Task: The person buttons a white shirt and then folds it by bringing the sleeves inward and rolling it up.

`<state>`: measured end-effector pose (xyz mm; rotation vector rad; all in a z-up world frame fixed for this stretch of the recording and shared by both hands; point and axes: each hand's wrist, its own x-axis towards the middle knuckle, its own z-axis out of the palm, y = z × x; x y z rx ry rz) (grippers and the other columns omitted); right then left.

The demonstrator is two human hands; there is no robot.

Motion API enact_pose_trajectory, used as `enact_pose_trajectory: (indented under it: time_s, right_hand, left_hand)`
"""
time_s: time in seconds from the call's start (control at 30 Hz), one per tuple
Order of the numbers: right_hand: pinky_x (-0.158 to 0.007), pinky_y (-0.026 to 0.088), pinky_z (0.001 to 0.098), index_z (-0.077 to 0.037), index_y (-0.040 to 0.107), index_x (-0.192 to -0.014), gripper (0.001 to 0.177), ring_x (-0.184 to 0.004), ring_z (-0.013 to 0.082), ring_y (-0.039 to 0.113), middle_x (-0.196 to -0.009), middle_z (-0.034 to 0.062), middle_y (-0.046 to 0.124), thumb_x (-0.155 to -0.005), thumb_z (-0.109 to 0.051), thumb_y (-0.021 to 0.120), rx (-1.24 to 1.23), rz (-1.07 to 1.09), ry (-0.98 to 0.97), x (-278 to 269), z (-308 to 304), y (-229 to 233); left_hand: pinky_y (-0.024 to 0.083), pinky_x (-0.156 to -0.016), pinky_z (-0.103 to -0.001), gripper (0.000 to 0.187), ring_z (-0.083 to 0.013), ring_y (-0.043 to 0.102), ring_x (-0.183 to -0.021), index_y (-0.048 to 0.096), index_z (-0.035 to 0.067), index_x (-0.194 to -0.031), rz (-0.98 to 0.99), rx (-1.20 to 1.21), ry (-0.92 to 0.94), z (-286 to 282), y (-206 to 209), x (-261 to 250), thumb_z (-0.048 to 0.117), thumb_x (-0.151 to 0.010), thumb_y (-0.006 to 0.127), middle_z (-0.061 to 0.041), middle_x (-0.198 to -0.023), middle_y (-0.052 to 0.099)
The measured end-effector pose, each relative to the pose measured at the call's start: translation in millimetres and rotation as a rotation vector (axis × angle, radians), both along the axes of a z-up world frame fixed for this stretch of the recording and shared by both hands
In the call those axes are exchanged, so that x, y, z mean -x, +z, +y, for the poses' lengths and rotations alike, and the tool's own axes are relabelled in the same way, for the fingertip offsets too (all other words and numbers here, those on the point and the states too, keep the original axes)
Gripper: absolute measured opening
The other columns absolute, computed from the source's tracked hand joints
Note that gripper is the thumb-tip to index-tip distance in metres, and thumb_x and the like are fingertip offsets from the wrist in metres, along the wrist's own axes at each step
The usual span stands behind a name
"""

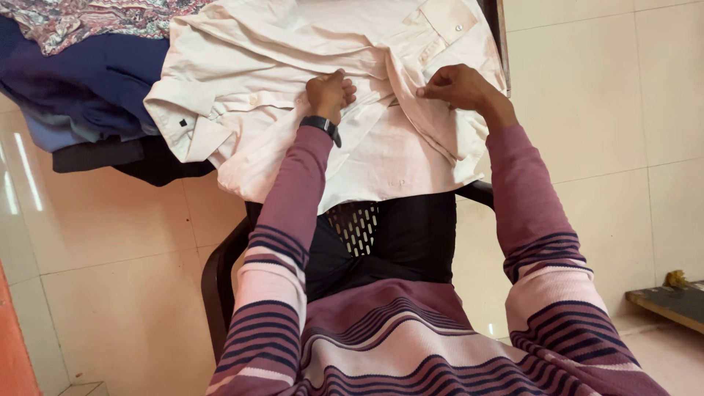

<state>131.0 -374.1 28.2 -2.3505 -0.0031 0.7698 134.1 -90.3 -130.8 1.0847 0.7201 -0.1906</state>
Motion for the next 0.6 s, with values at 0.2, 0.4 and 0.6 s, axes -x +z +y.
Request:
enact_pose_trajectory:
  time_s: [0.2, 0.4, 0.6]
  right_hand:
    - [-0.064, 0.048, 0.0397, 0.001, 0.075, -0.092, 0.034, -0.073, 0.0227, 0.059, -0.076, 0.0135, 0.066, -0.094, -0.033, 0.079, 0.052, -0.139, 0.053, -17.3, -29.4, -37.5]
    - [-0.068, 0.052, 0.0396, -0.004, 0.072, -0.103, 0.027, -0.077, 0.0209, 0.065, -0.09, 0.0078, 0.071, -0.093, -0.029, 0.072, -0.11, 0.073, -0.398, -18.5, -50.5, -39.4]
    - [-0.077, 0.057, 0.0321, -0.006, 0.072, -0.109, 0.028, -0.088, 0.0167, 0.07, -0.102, 0.0063, 0.075, -0.099, -0.032, 0.064, -0.311, 0.252, -0.584, -13.7, -33.5, -20.6]
  left_hand:
    - [0.055, -0.051, -0.036, 0.017, -0.0229, 0.068, -0.061, 0.06, 0.0, -0.099, 0.018, 0.036, 0.088, 8.6, 0.5, -8.4, 0.015, -0.093, 0.062, -0.013, -0.082, 0.07]
    - [0.057, -0.056, -0.04, 0.022, -0.0287, 0.073, -0.07, 0.059, -0.006, -0.099, 0.018, 0.027, 0.166, 16.7, 24.0, 15.7, 0.015, -0.091, 0.057, -0.019, -0.086, 0.07]
    - [0.058, -0.059, -0.04, 0.036, -0.0289, 0.072, -0.074, 0.057, -0.002, -0.11, -0.007, 0.187, 0.211, 15.1, 19.1, 18.7, 0.026, -0.09, 0.05, -0.018, -0.096, 0.069]
